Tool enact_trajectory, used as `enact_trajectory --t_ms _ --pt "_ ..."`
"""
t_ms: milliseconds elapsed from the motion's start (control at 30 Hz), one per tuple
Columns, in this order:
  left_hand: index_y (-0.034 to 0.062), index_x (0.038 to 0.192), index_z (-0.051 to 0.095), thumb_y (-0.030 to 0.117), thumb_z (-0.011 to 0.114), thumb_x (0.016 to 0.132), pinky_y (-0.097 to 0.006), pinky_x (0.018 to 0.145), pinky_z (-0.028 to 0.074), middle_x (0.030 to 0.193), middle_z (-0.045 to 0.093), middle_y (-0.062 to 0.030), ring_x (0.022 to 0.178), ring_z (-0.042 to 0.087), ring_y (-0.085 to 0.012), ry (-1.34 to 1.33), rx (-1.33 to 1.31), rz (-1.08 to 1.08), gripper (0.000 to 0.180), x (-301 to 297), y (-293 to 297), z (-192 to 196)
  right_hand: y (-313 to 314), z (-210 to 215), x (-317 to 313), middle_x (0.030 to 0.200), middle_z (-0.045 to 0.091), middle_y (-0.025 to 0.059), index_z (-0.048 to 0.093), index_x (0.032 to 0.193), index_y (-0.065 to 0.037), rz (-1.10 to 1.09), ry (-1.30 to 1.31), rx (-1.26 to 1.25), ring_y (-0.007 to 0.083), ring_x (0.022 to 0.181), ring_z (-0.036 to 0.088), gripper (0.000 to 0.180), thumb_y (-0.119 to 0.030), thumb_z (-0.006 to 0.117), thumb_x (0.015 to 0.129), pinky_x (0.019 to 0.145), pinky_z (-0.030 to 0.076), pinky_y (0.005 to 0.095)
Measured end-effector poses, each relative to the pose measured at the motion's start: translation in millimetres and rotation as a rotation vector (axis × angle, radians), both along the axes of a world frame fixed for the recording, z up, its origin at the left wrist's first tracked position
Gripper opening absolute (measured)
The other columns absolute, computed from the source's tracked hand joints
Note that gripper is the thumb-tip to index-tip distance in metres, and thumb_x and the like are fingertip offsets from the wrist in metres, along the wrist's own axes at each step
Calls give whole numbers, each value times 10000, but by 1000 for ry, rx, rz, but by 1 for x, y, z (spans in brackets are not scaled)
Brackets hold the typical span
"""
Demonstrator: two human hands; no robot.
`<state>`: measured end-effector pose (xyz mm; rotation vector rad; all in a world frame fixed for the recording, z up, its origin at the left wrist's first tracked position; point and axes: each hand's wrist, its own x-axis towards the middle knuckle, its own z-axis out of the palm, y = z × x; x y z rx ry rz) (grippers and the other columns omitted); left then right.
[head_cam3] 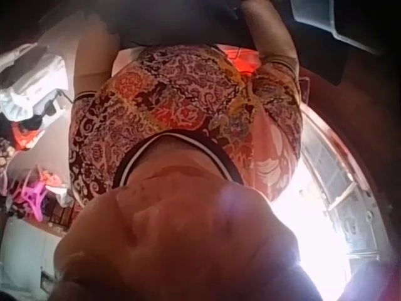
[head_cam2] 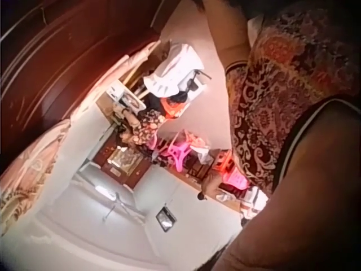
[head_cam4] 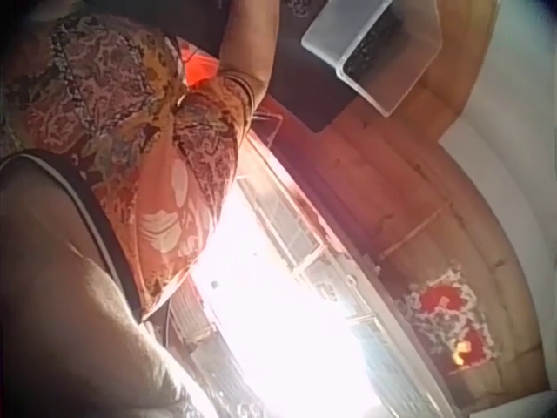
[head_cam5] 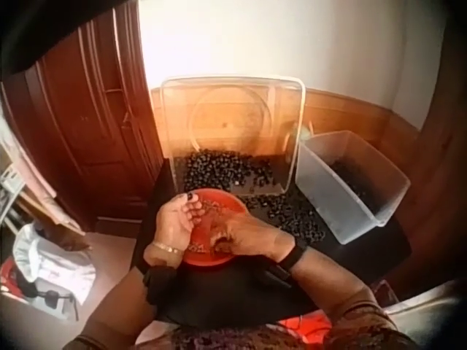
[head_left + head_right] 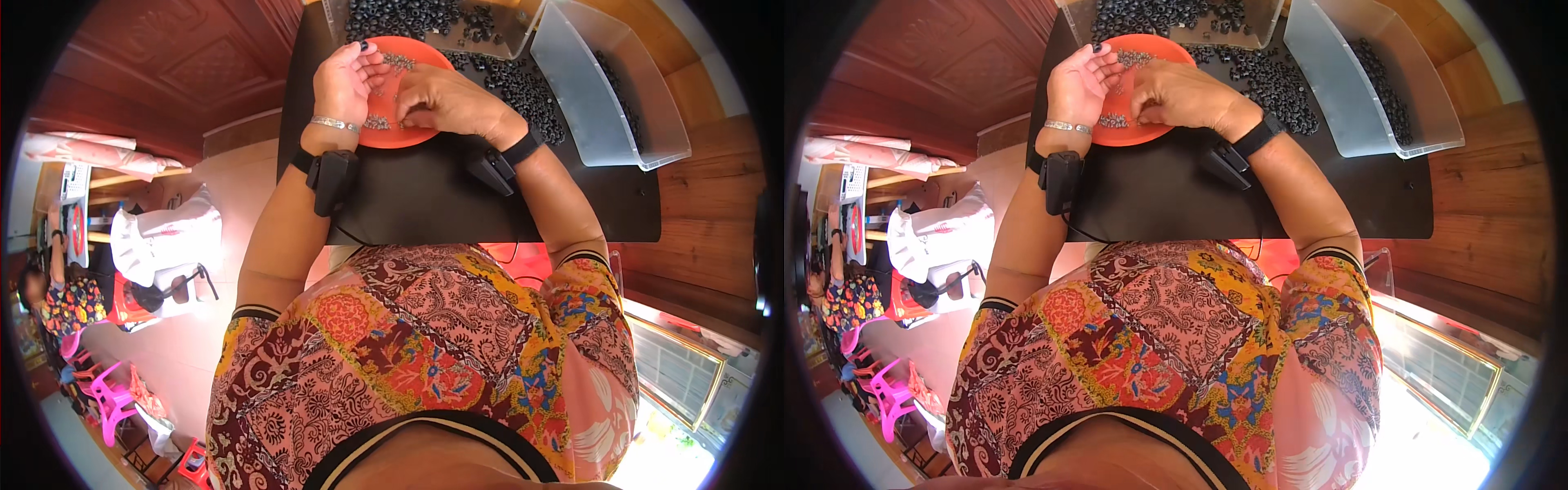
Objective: Assembling small silver metal rings into larger black beads.
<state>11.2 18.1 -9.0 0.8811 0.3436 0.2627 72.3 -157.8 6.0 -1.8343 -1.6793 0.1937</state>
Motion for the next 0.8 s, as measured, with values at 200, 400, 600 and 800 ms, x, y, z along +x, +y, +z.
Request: enact_trajectory --t_ms 200,400,600,800 --pt "-2 915 600 234 506 888 -320 681 463 828 628 -102 753 611 -228 -13 27 -9 256 -2 2 0 -5 4 7 841 636 31 671 849 -97 -191 -134 121 243 832 591 143 -40 698 720 745 490 346" --pt "-6 920 604 236 496 892 -326 688 463 833 628 -108 757 610 -232 -6 21 8 267 0 2 0 -4 5 -1 841 629 43 665 872 -94 -228 -159 87 253 830 597 171 -28 695 716 733 494 341" --pt "-11 919 606 238 490 896 -336 716 461 839 629 -113 772 608 -239 -5 11 21 276 0 1 1 3 1 -13 822 585 45 654 838 -93 -65 -245 -7 246 880 577 124 -50 673 722 769 484 344" --pt "-12 921 606 237 480 905 -334 704 463 826 631 -111 763 610 -237 6 12 9 280 0 1 2 5 -5 -9 838 585 55 642 825 -86 -154 -402 -12 259 887 572 109 -68 663 719 776 484 356"
